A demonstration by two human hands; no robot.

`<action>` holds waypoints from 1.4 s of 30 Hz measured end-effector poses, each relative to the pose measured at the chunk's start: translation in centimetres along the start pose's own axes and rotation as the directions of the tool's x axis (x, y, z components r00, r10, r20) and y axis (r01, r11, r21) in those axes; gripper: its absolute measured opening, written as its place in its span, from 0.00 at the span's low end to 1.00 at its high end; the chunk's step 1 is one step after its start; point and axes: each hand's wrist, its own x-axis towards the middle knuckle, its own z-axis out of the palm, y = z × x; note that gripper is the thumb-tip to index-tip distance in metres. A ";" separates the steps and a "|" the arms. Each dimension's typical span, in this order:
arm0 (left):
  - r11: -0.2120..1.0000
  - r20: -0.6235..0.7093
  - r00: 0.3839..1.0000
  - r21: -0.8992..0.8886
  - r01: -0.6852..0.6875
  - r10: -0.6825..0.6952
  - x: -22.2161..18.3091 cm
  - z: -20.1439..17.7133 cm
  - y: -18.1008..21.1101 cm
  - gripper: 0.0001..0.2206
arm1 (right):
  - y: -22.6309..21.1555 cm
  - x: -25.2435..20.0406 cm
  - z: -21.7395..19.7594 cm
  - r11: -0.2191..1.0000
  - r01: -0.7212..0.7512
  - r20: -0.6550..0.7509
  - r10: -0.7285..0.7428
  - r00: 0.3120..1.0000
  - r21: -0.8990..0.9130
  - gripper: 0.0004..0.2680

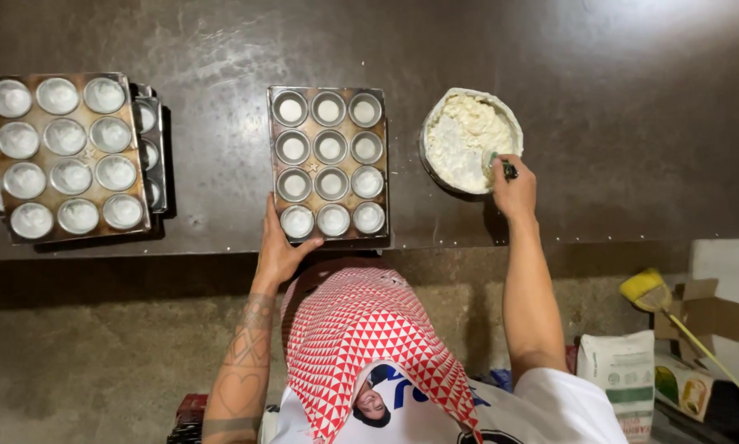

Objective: The person uses a brush to apply a white substance from a bowl into the cups of a muffin tin, repeatedly dipping the brush and coating each cup before moving the tin aside to repeat the process on another.

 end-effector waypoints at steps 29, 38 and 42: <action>1.000 0.034 0.999 -0.003 0.002 -0.002 -0.2 0.4 -1.8 0.62 | -13.9 -7.9 7.9 0.029 -0.654 0.637 0.199 0.745 0.756 0.18; 1.000 0.023 1.000 -0.006 0.009 -0.008 0.1 -0.1 -0.5 0.61 | -2.1 -1.5 -3.8 0.987 -0.129 0.002 0.129 0.992 0.094 0.10; 0.998 0.030 0.999 -0.032 0.045 -0.044 0.0 -0.1 0.0 0.62 | 0.9 1.0 -0.3 0.994 -0.071 0.052 0.067 0.996 0.080 0.10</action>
